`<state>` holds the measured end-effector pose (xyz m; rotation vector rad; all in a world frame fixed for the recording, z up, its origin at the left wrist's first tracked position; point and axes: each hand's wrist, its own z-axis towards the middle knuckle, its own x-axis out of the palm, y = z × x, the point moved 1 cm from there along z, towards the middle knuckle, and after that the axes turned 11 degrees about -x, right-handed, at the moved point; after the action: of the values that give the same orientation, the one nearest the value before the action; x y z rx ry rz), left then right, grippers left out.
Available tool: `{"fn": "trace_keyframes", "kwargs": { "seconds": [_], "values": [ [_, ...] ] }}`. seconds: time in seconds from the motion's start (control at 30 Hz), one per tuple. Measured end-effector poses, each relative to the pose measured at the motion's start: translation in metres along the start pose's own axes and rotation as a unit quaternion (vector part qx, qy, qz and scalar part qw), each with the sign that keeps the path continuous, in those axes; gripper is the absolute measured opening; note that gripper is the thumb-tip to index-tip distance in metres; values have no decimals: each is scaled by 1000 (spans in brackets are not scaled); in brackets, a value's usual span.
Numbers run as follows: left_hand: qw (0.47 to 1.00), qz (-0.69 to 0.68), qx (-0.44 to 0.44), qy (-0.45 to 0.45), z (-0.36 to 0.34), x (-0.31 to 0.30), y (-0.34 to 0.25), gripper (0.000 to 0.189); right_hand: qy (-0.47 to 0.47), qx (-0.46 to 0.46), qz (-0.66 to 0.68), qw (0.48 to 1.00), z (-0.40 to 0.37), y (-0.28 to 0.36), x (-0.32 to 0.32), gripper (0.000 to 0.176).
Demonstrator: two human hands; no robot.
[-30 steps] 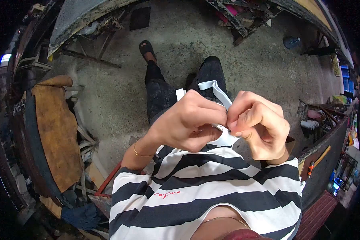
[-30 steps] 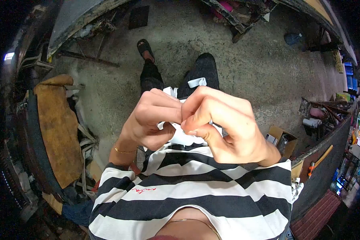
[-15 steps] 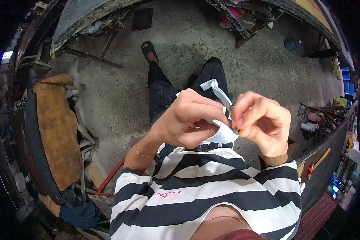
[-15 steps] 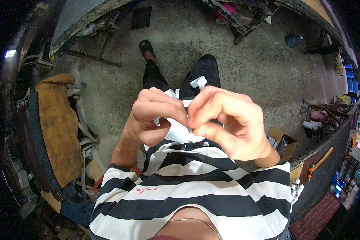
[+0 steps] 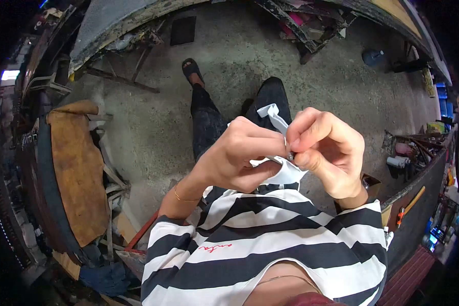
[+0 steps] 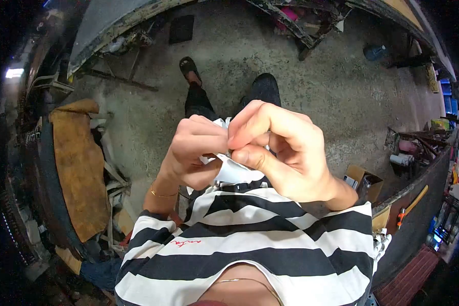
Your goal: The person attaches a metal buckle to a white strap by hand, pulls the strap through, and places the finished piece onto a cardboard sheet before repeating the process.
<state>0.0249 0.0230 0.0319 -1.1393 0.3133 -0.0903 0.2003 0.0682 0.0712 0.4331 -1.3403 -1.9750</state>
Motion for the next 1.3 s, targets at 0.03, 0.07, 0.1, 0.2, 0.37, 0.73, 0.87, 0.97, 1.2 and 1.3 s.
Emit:
{"fn": "trace_keyframes", "kwargs": {
  "seconds": [0.03,0.07,0.1,0.2,0.37,0.73,0.87,0.97,1.2,1.3],
  "values": [
    [1000,-14,-6,-5,1,-1,-1,17,-11,8,15,1000,0,0,0,8],
    [1000,-15,-6,-4,1,-1,-1,17,-12,8,15,1000,2,-1,-2,8],
    [1000,-11,-9,-1,1,-1,0,17,33,-45,-38,998,5,-3,-5,8],
    [1000,-15,-15,14,-1,-1,1,15,102,-113,-124,980,4,0,-9,7],
    [994,-105,12,19,0,7,8,13,144,-188,-182,954,6,10,-10,6],
    [993,-105,-30,48,-6,1,9,19,128,-100,-57,985,-2,3,-22,5],
    [994,-99,-12,52,-4,-3,9,19,166,-102,-127,973,2,4,-14,6],
    [995,-87,-15,50,-6,-1,10,19,160,-120,-148,969,-1,1,-7,9],
    [1000,15,-20,13,-8,0,4,20,107,-110,-168,974,-1,-3,0,8],
    [994,95,-12,-59,-8,2,1,22,12,11,-20,1000,-6,-8,3,9]
  ]
}}
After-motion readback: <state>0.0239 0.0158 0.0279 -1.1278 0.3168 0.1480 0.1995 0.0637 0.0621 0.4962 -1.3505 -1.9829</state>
